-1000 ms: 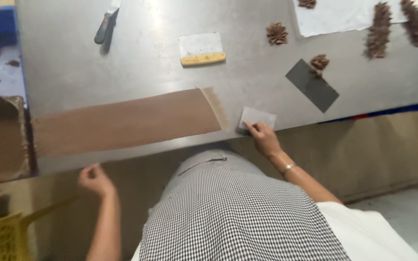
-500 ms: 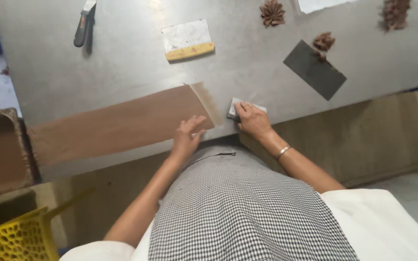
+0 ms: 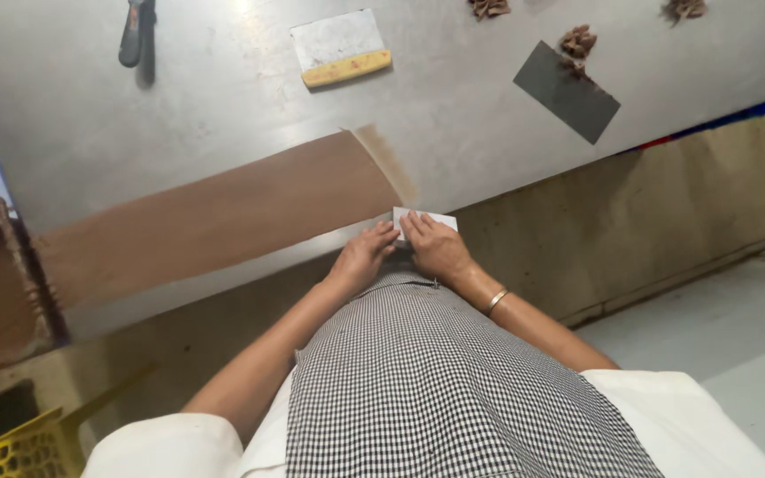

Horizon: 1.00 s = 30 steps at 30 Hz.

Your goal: The person spreads tempered chocolate in a band on a stainless steel table using a scraper, then scrapes the set chocolate so it curls, pinches the curled pieces into star-shaped chocolate decorations by hand, and places the finished decorations onto parchment paper, repeating the cycle.

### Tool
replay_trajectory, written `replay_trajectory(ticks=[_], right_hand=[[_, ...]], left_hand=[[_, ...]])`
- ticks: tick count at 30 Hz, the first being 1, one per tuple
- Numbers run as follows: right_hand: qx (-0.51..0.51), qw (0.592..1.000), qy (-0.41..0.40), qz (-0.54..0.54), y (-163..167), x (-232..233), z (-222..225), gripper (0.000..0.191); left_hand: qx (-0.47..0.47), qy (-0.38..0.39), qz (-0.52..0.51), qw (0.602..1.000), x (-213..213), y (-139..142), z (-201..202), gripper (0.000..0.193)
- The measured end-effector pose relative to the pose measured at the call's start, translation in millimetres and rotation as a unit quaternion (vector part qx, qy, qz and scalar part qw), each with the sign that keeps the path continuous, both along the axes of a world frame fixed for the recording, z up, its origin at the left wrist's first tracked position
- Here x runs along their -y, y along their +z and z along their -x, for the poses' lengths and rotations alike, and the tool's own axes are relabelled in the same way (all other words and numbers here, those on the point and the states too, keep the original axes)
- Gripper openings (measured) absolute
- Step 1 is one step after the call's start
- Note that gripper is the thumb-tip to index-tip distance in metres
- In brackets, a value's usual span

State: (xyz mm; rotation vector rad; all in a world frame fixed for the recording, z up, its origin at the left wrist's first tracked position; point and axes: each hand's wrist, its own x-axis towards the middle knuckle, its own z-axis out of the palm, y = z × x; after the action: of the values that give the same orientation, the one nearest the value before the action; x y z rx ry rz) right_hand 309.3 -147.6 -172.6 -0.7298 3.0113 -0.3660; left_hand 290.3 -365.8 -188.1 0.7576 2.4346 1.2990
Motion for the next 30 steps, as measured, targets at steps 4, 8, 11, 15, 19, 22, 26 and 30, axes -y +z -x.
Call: replay_trajectory(ticks=[4, 8, 11, 15, 19, 22, 26, 30], right_hand=[[0.028, 0.999, -0.016, -0.004, 7.7, 5.5, -0.9, 0.069], [0.051, 0.999, -0.004, -0.017, 8.7, 5.5, 0.5, 0.07], [0.047, 0.999, 0.007, -0.021, 8.2, -0.6, 12.0, 0.067], [0.056, 0.998, -0.014, 0.007, 11.7, -12.3, 32.5, 0.071], [0.065, 0.998, 0.005, 0.019, 15.5, -9.7, 32.9, 0.069], [0.058, 0.998, 0.03, 0.011, 15.5, -1.1, 28.9, 0.067], [0.072, 0.997, 0.037, -0.003, 13.8, -1.0, 45.1, 0.068], [0.067, 0.998, 0.019, -0.005, 11.8, -9.0, 67.8, 0.063]], left_hand=[[0.038, -0.003, 0.009, 0.999, 2.8, 12.3, 6.2, 0.038], [0.04, -0.009, 0.009, 0.999, 3.7, 18.0, 10.2, 0.034], [0.058, 0.001, 0.016, 0.998, -4.6, 13.7, 19.7, 0.033], [-0.014, 0.012, -0.007, 1.0, -23.0, 9.1, 40.0, 0.033], [0.009, 0.019, 0.015, 1.0, -20.1, 7.8, 35.4, 0.033], [0.011, 0.033, 0.019, 0.999, -6.8, 10.8, 19.0, 0.032], [0.0, 0.058, 0.003, 0.998, -7.8, 9.7, 29.3, 0.031], [-0.035, 0.08, -0.029, 0.996, -18.1, 6.4, 52.1, 0.03]])
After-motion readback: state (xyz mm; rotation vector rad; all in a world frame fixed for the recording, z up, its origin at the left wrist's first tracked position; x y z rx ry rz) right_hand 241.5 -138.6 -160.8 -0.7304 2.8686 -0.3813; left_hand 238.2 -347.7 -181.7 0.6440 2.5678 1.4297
